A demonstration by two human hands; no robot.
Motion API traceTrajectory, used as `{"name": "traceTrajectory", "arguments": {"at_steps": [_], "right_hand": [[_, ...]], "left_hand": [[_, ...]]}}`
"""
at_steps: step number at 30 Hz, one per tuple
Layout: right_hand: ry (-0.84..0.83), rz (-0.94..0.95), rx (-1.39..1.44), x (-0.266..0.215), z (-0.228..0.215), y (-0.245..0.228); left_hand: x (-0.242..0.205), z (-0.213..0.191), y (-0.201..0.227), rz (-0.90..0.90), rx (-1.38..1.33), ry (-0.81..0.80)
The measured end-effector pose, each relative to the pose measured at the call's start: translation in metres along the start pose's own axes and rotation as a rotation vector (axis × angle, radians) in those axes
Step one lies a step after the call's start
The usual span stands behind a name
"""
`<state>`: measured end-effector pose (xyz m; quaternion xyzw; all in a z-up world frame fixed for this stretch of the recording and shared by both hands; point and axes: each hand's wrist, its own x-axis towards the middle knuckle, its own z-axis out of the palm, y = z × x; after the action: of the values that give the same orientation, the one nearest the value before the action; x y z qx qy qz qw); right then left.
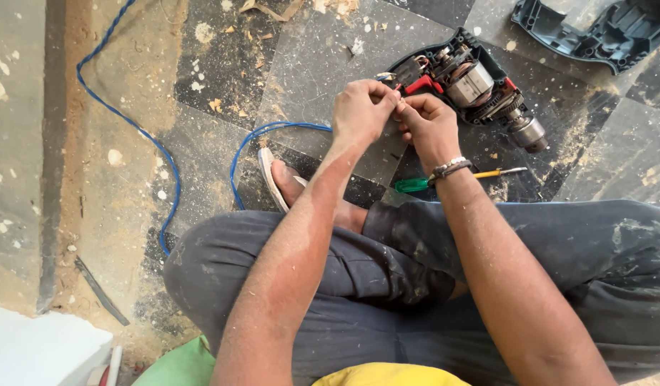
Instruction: The recorder is disassembling and repairing the internal components and wiring of a handheld power drill while sitting on a floor.
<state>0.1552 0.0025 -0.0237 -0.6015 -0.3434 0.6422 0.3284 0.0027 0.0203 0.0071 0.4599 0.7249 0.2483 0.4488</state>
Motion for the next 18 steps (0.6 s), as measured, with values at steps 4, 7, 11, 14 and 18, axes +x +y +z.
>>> {"name": "traceTrajectory", "arguments": {"at_steps": [4, 7, 11, 14, 18], "right_hand": [[0.03, 0.267, 0.247, -0.002, 0.0, -0.01], [0.003, 0.449, 0.421, 0.007, -0.001, 0.003], [-0.029, 0.488, 0.64, 0.009, 0.006, 0.013], [-0.05, 0.409, 0.451, 0.001, 0.007, 0.014], [-0.028, 0.212, 0.14, -0.001, 0.011, 0.047]], "left_hand": [[0.015, 0.013, -0.018, -0.012, 0.048, -0.048], [0.016, 0.017, -0.025, 0.021, -0.064, -0.04], [0.017, 0.02, -0.032, -0.082, -0.268, -0.045], [0.013, 0.021, -0.024, -0.138, -0.329, -0.023], [0.009, 0.014, -0.003, -0.147, -0.222, -0.016]]}}
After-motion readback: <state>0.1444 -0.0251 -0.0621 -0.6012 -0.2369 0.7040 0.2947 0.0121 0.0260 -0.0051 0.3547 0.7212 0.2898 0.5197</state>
